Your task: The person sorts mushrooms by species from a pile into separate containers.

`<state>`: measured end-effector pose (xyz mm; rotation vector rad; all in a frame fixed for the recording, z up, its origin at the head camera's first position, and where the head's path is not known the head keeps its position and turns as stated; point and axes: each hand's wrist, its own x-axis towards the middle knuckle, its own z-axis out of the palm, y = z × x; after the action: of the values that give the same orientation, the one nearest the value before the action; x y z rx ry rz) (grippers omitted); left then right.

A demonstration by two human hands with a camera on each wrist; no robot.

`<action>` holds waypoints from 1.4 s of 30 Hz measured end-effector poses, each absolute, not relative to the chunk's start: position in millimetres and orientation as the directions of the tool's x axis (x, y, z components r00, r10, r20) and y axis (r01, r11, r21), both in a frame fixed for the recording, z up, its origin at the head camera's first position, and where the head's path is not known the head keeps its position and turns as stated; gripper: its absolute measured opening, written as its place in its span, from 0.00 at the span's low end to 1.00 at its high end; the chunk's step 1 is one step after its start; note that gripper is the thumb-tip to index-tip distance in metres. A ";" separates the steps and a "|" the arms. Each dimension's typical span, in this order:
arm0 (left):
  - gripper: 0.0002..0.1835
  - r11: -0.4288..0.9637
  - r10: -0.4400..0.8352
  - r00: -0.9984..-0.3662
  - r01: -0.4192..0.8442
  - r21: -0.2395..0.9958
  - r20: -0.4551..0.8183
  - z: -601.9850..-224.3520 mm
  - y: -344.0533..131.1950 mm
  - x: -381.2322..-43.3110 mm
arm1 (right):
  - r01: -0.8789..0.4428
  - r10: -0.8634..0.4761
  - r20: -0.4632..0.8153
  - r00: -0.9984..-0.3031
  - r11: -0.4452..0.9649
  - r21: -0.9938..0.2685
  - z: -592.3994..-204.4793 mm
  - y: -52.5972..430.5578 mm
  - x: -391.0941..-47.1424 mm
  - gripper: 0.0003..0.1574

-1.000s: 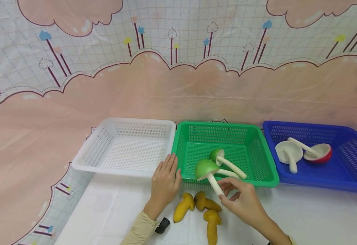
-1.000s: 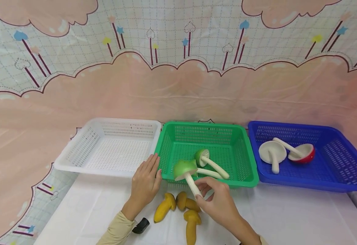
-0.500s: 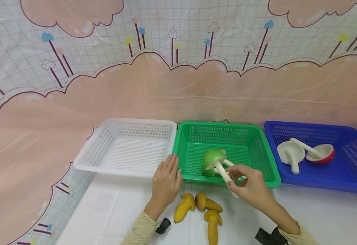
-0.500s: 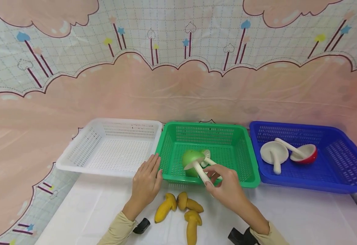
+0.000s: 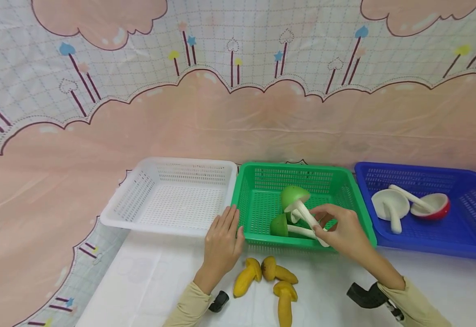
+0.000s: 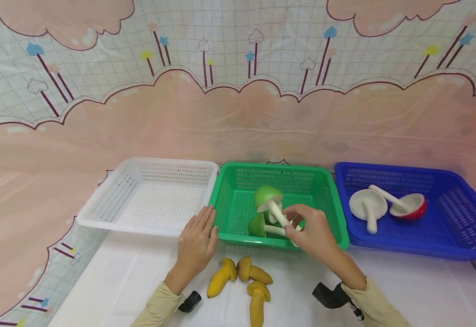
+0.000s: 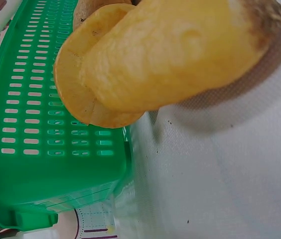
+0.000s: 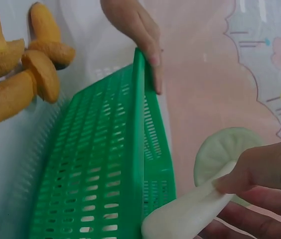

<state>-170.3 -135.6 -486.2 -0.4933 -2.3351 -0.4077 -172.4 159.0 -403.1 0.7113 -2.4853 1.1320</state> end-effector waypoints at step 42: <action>0.26 0.876 0.236 -0.688 0.456 0.157 0.686 -485.6 -136.1 -168.5 | -0.284 -0.264 0.124 -0.957 0.751 -0.596 -437.3 194.0 -226.5 0.13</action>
<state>-168.5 -136.1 -485.6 -0.4966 -2.3489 -0.4145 -226.5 194.0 -437.3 0.4556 -2.9099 0.9987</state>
